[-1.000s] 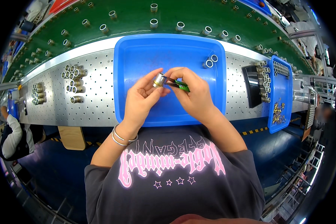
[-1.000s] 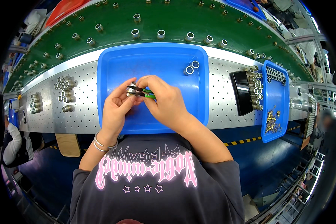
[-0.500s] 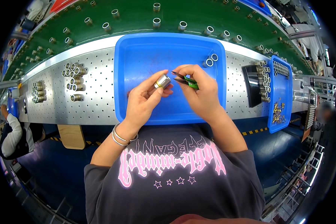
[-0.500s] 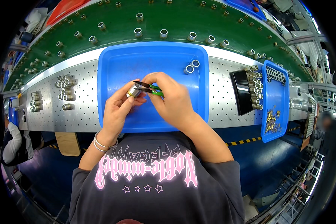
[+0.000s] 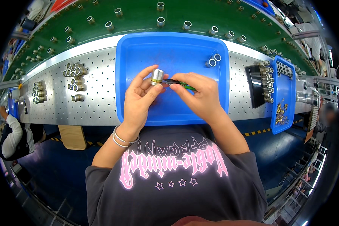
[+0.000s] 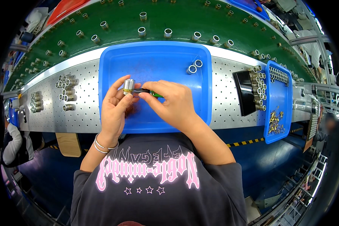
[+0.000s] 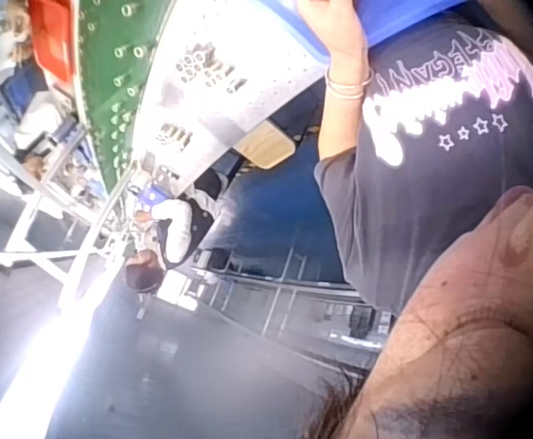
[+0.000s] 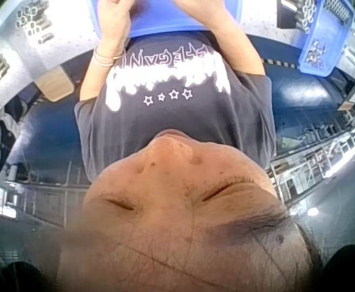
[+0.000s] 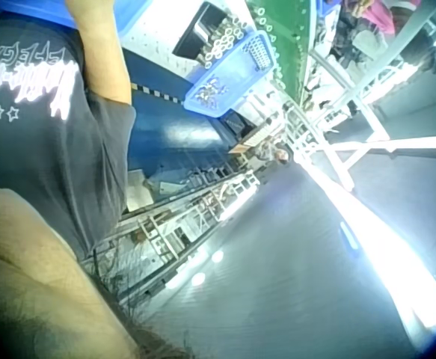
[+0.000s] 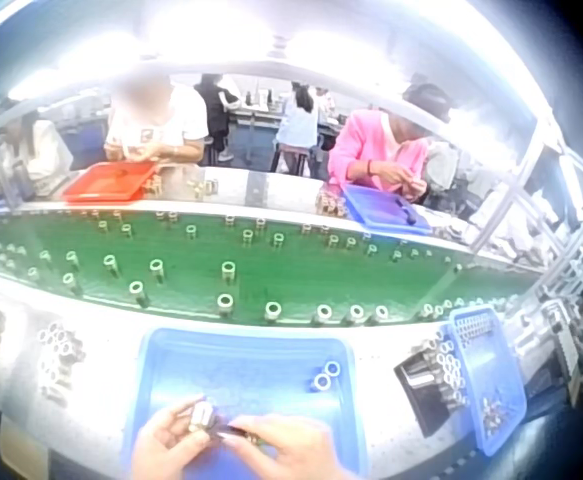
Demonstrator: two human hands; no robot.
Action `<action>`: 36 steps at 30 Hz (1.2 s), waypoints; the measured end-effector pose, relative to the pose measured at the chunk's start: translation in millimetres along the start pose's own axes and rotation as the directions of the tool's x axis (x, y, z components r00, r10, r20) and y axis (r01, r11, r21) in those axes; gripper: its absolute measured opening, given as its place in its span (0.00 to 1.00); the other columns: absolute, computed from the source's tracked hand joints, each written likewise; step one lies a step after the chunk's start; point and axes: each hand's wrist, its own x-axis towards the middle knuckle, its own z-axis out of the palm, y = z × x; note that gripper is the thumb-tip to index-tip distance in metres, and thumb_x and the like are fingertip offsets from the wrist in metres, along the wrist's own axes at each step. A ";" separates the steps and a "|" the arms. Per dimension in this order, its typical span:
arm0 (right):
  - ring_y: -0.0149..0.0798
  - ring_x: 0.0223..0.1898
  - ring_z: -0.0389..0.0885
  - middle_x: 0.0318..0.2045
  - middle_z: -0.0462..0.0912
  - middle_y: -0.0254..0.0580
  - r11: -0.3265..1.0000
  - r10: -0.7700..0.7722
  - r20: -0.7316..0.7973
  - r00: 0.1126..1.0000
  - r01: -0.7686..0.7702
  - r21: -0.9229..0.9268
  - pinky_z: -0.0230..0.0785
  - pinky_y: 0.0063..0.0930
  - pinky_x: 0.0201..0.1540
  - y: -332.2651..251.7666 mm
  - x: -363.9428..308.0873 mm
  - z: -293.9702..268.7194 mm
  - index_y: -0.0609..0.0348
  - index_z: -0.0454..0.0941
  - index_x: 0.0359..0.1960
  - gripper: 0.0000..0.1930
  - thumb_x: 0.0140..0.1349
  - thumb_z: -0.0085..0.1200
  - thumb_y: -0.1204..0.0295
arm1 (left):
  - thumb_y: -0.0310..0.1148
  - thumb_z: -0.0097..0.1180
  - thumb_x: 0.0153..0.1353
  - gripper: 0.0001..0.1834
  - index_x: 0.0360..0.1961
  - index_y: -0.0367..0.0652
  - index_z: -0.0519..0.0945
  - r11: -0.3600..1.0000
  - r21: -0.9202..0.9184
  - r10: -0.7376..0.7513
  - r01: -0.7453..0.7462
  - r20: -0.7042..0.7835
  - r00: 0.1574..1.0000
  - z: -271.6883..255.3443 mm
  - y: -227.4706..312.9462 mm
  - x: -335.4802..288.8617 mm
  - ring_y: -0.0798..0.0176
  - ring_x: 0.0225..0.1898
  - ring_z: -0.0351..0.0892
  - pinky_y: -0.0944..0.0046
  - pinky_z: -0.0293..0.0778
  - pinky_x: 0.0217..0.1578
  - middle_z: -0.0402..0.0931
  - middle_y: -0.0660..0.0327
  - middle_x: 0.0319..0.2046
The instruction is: The person uses a pair of green-handled pliers to manipulate small cylindrical metal parts over a blue tray. They repeatedly pick up a part, use the pliers to adjust or press a component on it, and place it into a designated slot on a green pegboard. The process is repetitive and involves handling multiple identical metal cylinders.
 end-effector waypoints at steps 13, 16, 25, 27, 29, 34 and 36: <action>0.34 0.19 0.76 0.24 0.81 0.37 0.998 0.045 0.007 0.999 -0.045 0.038 0.64 0.23 0.18 3.1 0.2 1.1 0.53 0.82 0.31 0.07 0.52 0.59 0.68 | 0.23 0.55 0.57 0.25 0.57 0.38 0.65 1.000 0.007 -0.002 0.002 -0.004 1.000 1.6 -1.0 0.9 0.64 0.46 0.75 0.68 0.70 0.48 0.74 0.51 0.45; 0.34 0.19 0.77 0.23 0.81 0.37 0.998 0.056 0.011 0.998 -0.057 0.036 0.64 0.23 0.18 4.7 -0.3 1.1 0.54 0.82 0.31 0.06 0.52 0.59 0.68 | 0.23 0.55 0.57 0.25 0.56 0.38 0.65 1.000 0.008 -0.005 0.005 -0.002 1.000 1.4 -1.2 1.9 0.63 0.46 0.75 0.68 0.70 0.48 0.74 0.51 0.45; 0.39 0.25 0.79 0.26 0.81 0.42 0.995 0.099 0.041 0.994 -0.098 -0.015 0.69 0.27 0.27 8.1 9.0 -6.6 0.56 0.79 0.32 0.11 0.51 0.60 0.63 | 0.23 0.58 0.54 0.16 0.45 0.36 0.71 0.987 0.151 0.059 -0.059 0.002 0.998 -9.5 -1.4 16.8 0.68 0.41 0.75 0.70 0.70 0.45 0.75 0.59 0.39; 0.41 0.26 0.79 0.27 0.81 0.43 0.984 0.177 0.136 0.975 -0.169 -0.063 0.69 0.28 0.28 7.8 23.4 -12.9 0.57 0.78 0.31 0.13 0.51 0.60 0.61 | 0.24 0.59 0.54 0.14 0.42 0.36 0.74 0.953 0.289 0.087 -0.090 0.022 0.996 -16.7 12.5 36.4 0.71 0.39 0.74 0.72 0.70 0.43 0.75 0.62 0.37; 0.43 0.26 0.79 0.25 0.80 0.44 0.986 0.160 0.081 0.984 -0.155 -0.069 0.69 0.29 0.29 13.9 38.3 -16.0 0.57 0.77 0.30 0.13 0.50 0.61 0.61 | 0.29 0.58 0.56 0.08 0.34 0.36 0.78 0.851 0.499 0.177 -0.161 0.016 0.984 -21.2 30.3 60.4 0.75 0.35 0.73 0.75 0.68 0.38 0.77 0.65 0.32; 0.46 0.29 0.79 0.25 0.80 0.44 0.968 0.190 0.030 0.981 -0.182 -0.173 0.69 0.34 0.32 48.3 93.8 -10.0 0.53 0.77 0.32 0.09 0.53 0.57 0.63 | 0.34 0.51 0.58 0.11 0.30 0.37 0.80 0.149 0.927 0.451 -0.344 0.246 0.858 -57.0 41.1 143.2 0.59 0.36 0.77 0.66 0.70 0.40 0.78 0.57 0.34; 0.46 0.31 0.79 0.26 0.80 0.44 0.959 0.194 0.002 0.981 -0.189 -0.212 0.68 0.36 0.34 62.4 116.7 -3.0 0.52 0.77 0.33 0.08 0.54 0.55 0.64 | 0.34 0.51 0.57 0.11 0.30 0.39 0.81 -0.113 0.955 0.361 -0.274 0.296 0.884 -63.7 37.0 168.3 0.54 0.36 0.76 0.61 0.71 0.40 0.77 0.55 0.33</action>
